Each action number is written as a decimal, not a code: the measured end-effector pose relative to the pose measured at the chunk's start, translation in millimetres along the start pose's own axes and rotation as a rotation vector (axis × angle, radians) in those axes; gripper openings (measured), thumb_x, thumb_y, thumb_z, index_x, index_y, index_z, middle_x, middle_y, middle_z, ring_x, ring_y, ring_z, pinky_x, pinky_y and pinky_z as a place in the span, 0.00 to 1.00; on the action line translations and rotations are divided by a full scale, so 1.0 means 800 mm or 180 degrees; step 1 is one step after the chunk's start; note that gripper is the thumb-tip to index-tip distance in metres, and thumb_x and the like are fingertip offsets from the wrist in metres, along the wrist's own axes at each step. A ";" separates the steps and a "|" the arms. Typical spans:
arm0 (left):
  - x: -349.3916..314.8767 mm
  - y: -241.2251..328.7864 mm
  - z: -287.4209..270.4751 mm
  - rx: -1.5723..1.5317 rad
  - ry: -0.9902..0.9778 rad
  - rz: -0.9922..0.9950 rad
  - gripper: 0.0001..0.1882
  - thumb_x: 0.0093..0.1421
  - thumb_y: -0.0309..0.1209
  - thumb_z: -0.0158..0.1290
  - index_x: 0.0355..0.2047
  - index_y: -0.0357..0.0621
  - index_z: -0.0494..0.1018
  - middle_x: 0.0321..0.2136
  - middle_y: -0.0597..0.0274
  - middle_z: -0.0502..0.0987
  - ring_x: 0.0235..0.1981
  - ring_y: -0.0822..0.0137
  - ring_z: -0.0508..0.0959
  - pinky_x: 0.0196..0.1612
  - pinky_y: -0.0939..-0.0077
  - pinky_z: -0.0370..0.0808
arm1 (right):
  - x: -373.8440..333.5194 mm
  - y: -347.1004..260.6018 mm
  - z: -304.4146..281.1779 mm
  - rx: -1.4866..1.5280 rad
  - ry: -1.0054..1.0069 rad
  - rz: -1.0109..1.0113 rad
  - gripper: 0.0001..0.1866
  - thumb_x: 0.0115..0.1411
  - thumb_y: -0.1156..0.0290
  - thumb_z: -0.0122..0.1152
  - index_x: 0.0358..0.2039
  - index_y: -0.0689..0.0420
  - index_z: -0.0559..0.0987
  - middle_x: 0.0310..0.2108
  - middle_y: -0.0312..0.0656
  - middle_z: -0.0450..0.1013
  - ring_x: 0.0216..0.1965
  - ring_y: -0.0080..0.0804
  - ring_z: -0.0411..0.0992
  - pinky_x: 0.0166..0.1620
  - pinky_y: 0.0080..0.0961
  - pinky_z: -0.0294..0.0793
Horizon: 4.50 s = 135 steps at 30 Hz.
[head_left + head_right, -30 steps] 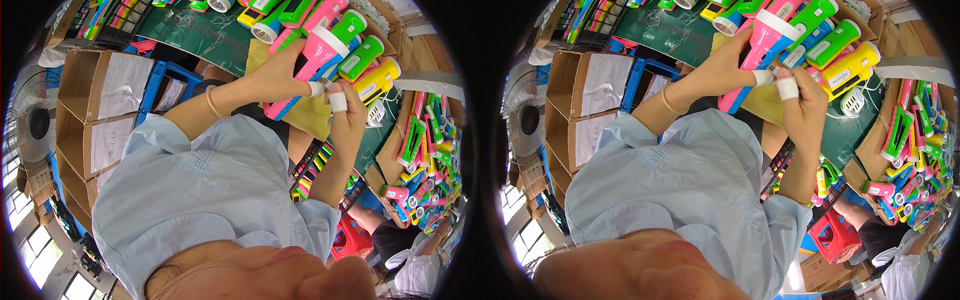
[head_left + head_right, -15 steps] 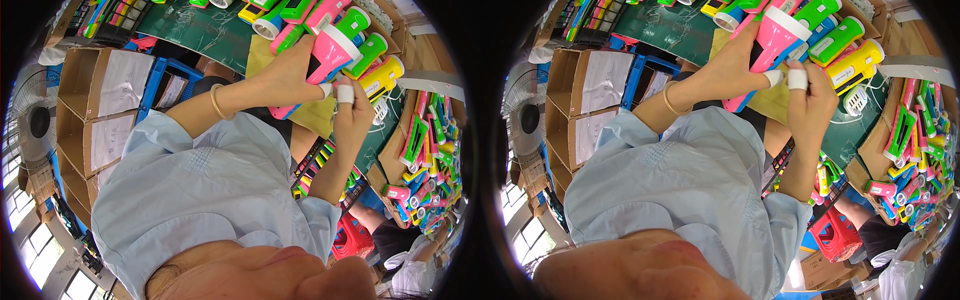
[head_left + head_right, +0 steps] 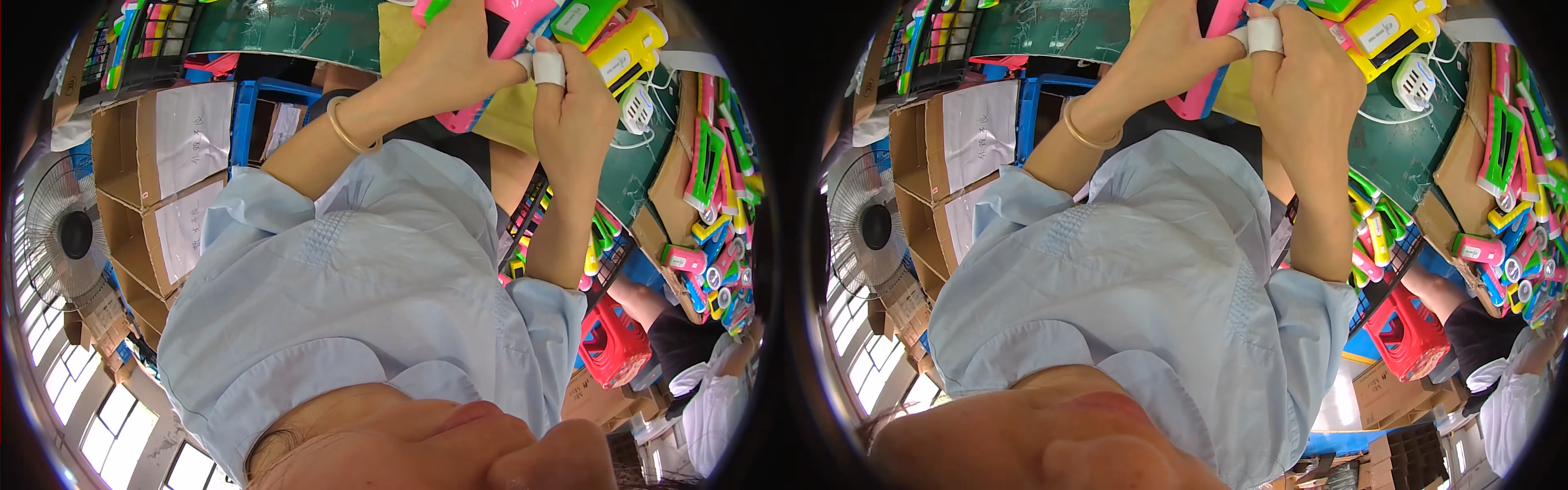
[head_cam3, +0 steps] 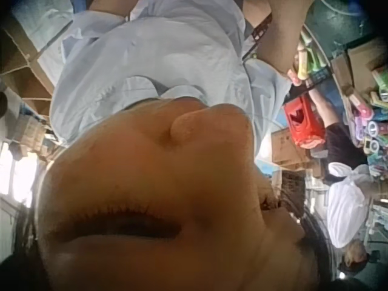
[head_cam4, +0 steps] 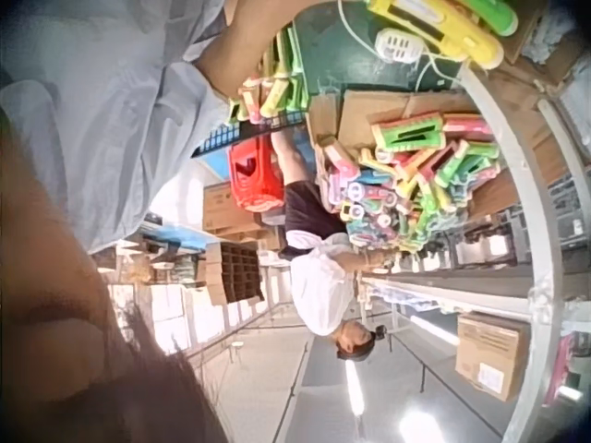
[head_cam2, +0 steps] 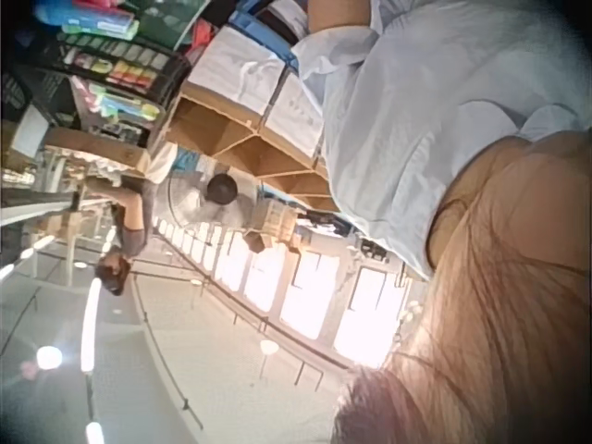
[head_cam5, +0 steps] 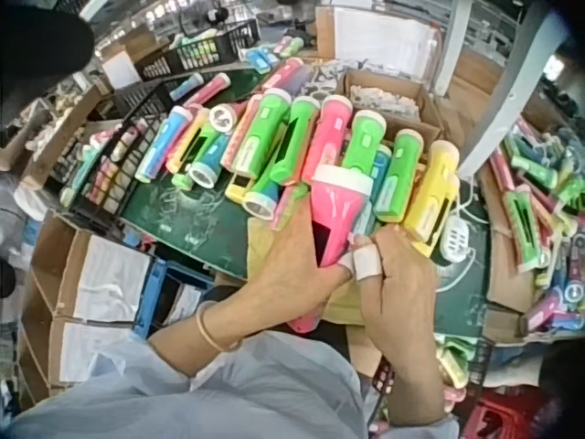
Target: Testing the light functionality of multiple hand-held flashlights at an assembly or quality control station.
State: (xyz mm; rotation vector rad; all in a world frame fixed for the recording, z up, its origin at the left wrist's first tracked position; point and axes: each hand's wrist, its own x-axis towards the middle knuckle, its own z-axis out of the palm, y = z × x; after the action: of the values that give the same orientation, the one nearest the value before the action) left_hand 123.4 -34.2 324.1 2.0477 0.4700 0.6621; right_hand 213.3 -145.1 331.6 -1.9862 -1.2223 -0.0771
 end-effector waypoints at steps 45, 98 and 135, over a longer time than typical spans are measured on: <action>0.013 -0.005 -0.033 -0.5433 0.0325 -0.0867 0.31 0.59 0.57 0.35 0.41 0.39 0.67 0.37 0.52 0.72 0.39 0.62 0.72 0.44 0.61 0.70 | -0.034 -0.018 0.022 0.0821 -0.0266 -0.0084 0.27 0.47 0.59 0.65 0.44 0.59 0.69 0.28 0.47 0.69 0.31 0.39 0.71 0.32 0.28 0.70; 0.037 -0.009 -0.099 0.0242 -0.1599 0.0964 0.26 0.51 0.36 0.57 0.48 0.40 0.63 0.38 0.50 0.71 0.41 0.55 0.72 0.42 0.66 0.69 | 0.054 0.026 -0.048 0.0761 0.0286 -0.0554 0.26 0.52 0.61 0.58 0.46 0.65 0.69 0.42 0.45 0.68 0.43 0.34 0.67 0.44 0.27 0.66; 0.067 0.059 -0.080 0.0523 -0.1334 0.1486 0.26 0.49 0.28 0.55 0.48 0.39 0.59 0.30 0.54 0.72 0.28 0.58 0.75 0.30 0.69 0.72 | 0.055 -0.002 -0.048 0.2191 0.0495 -0.0166 0.23 0.54 0.69 0.59 0.50 0.63 0.67 0.41 0.40 0.69 0.40 0.22 0.67 0.43 0.19 0.65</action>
State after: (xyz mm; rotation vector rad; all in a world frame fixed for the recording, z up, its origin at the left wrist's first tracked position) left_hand 129.3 12.5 407.3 2.3982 -0.2116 0.4473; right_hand 248.6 -137.3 378.0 -1.3238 -1.0197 0.1448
